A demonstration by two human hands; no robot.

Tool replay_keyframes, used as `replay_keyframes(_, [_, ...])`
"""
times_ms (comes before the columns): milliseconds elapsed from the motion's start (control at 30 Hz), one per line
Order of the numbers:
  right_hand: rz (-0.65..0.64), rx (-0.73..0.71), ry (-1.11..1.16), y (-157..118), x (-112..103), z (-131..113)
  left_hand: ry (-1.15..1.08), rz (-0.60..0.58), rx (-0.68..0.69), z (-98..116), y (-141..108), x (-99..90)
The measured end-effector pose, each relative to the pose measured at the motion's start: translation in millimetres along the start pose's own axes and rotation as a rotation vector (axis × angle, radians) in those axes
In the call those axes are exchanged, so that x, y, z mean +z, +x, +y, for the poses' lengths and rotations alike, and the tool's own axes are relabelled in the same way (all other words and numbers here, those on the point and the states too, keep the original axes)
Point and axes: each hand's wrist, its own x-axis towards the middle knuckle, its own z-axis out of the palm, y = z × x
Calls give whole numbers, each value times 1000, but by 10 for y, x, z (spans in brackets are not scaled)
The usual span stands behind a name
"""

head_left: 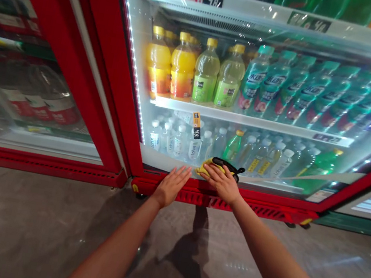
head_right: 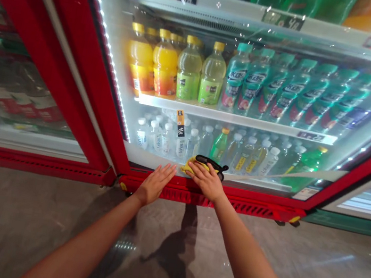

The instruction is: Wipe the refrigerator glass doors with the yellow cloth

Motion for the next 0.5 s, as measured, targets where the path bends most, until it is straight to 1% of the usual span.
replay_keyframes(67, [-3, 18, -5, -223, -1, 109, 7, -14, -7, 36, 42, -3])
replay_keyframes(133, [-25, -25, 1, -381, 19, 177, 13, -35, -9, 91, 88, 21])
replay_keyframes(200, [-50, -86, 15, -424, 10, 244, 16, -60, 13, 156, 155, 71])
replay_keyframes(267, [-50, -107, 18, -405, -43, 340, 18, -79, 42, 215, 239, 137])
replay_keyframes(333, [-19, -56, -1, -422, -105, 459, 24, -77, 42, 256, 318, 202])
replay_keyframes(400, [16, 43, -31, -527, -126, 553, 28, -62, 22, 286, 375, 254])
replay_keyframes(467, [28, 110, -41, -676, -92, 587, 26, -46, 14, 318, 414, 290])
replay_keyframes(500, [21, 114, -36, -739, -65, 584, 23, -42, 20, 338, 433, 304])
